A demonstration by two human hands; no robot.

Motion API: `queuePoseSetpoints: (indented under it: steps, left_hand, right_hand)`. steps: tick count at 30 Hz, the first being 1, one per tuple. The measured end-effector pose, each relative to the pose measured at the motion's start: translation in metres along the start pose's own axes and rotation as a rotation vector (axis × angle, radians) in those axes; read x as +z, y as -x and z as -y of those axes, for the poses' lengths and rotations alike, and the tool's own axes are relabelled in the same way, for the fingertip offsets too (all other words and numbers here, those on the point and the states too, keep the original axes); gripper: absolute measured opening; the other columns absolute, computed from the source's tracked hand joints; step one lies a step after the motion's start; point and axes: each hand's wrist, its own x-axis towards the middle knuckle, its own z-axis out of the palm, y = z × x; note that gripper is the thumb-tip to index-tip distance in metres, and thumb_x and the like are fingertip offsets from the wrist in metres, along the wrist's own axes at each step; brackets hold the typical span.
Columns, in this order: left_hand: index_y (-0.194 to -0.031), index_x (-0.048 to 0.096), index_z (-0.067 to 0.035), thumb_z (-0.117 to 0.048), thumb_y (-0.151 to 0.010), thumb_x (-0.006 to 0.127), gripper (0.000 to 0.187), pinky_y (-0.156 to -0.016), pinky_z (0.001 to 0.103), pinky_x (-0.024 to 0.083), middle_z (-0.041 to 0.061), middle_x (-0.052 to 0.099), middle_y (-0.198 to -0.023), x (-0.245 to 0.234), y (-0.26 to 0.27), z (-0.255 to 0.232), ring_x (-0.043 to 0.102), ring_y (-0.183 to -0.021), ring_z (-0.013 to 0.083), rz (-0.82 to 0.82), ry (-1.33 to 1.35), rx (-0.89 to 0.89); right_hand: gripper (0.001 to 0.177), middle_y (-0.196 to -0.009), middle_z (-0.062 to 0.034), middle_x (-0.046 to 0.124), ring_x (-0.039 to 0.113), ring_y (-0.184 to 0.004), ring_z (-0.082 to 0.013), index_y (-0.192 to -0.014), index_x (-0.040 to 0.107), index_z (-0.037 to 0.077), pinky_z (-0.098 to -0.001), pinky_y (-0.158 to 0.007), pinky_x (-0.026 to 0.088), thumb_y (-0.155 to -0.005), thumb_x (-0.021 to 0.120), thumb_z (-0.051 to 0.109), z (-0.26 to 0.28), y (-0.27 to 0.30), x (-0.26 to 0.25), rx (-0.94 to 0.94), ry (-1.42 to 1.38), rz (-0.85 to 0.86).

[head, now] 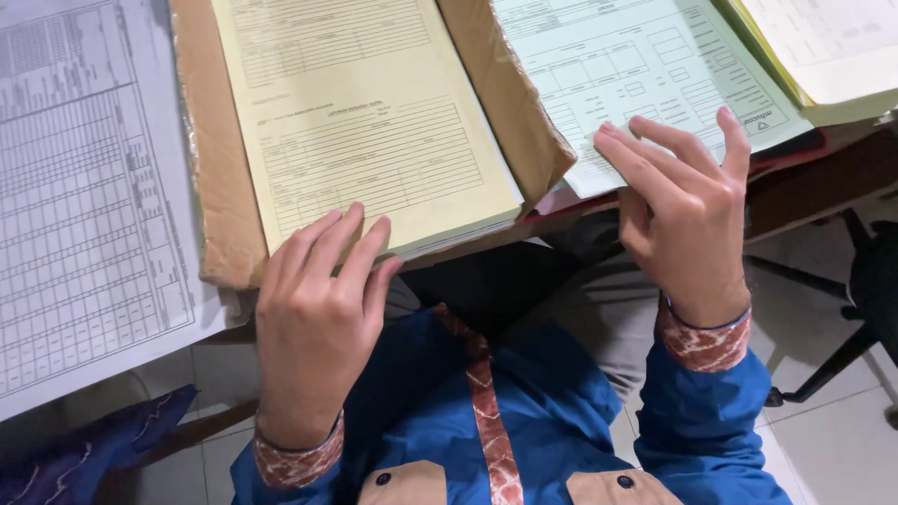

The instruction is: Sorting and organizing various printed forms and documents into different piles and boxes

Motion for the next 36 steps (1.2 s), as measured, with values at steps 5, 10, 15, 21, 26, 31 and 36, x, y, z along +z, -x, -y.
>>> queuePoseSetpoints:
  steps: [5,10,15,21,26,31,36]
  left_hand:
    - [-0.123,0.075,-0.007,-0.023,-0.103,0.075,0.026,-0.095,0.042,0.054,0.011,0.072,-0.126,-0.011,-0.014,-0.015,0.066,-0.113,0.0281,-0.064,0.058,0.091]
    - [-0.135,0.065,-0.011,-0.032,-0.102,0.079,0.041,-0.104,0.041,0.059,0.014,0.067,-0.135,0.010,-0.029,-0.045,0.067,-0.121,0.0242,-0.139,0.069,0.189]
    - [-0.143,0.056,-0.038,-0.019,-0.110,0.101,0.059,-0.112,0.041,0.049,0.007,0.062,-0.140,0.001,-0.052,-0.072,0.062,-0.129,0.0190,-0.352,-0.063,0.304]
    - [-0.104,0.079,-0.022,-0.028,-0.085,0.108,0.035,-0.110,0.040,0.041,0.002,0.062,-0.128,0.017,-0.032,-0.035,0.061,-0.117,0.0210,-0.543,0.259,0.194]
    - [-0.109,0.082,-0.012,-0.022,-0.102,0.093,0.016,-0.110,0.046,0.056,0.017,0.052,-0.139,-0.005,-0.026,-0.015,0.049,-0.130,0.0305,-0.533,0.023,0.123]
    - [-0.122,0.072,-0.027,-0.024,-0.097,0.107,0.043,-0.116,0.047,0.035,0.005,0.060,-0.138,0.005,-0.016,-0.035,0.060,-0.127,0.0219,-0.365,0.135,0.255]
    - [-0.103,0.079,-0.020,-0.019,-0.091,0.085,0.013,-0.104,0.048,0.056,0.012,0.065,-0.124,-0.010,-0.016,-0.011,0.058,-0.118,0.0295,-0.402,0.546,0.201]
  right_hand:
    - [0.011,-0.104,-0.0194,0.081,0.079,-0.095,-0.0349,-0.118,0.084,-0.003,-0.0658,-0.122,0.037,-0.112,0.075,-0.006,-0.007,0.003,0.004,0.212,-0.130,-0.342]
    - [0.011,-0.098,-0.0230,0.082,0.081,-0.090,-0.0380,-0.114,0.084,-0.007,-0.0670,-0.123,0.035,-0.105,0.078,-0.009,0.010,0.011,0.005,0.238,-0.068,-0.465]
    - [0.018,-0.087,-0.0103,0.086,0.084,-0.089,-0.0274,-0.092,0.087,-0.002,-0.0623,-0.123,0.024,-0.106,0.077,0.004,0.069,-0.002,-0.019,0.022,-0.026,-0.434]
    - [0.011,-0.095,-0.0116,0.086,0.083,-0.094,-0.0306,-0.096,0.086,0.007,-0.0606,-0.125,0.025,-0.100,0.096,0.004,0.050,0.021,-0.055,-0.005,0.047,-0.224]
    - [0.006,-0.093,-0.0166,0.084,0.083,-0.089,-0.0374,-0.096,0.086,0.002,-0.0601,-0.121,0.030,-0.100,0.091,0.001,0.048,0.021,-0.056,-0.090,-0.015,-0.322]
    - [0.007,-0.095,-0.0095,0.083,0.080,-0.090,-0.0336,-0.098,0.082,0.009,-0.0577,-0.116,0.029,-0.099,0.077,0.014,0.061,0.009,-0.052,-0.259,-0.127,-0.340]
    - [0.016,-0.106,-0.0123,0.084,0.077,-0.104,-0.0345,-0.106,0.082,0.008,-0.0604,-0.118,0.030,-0.096,0.092,0.013,0.012,0.016,-0.017,-0.186,-0.131,-0.320]
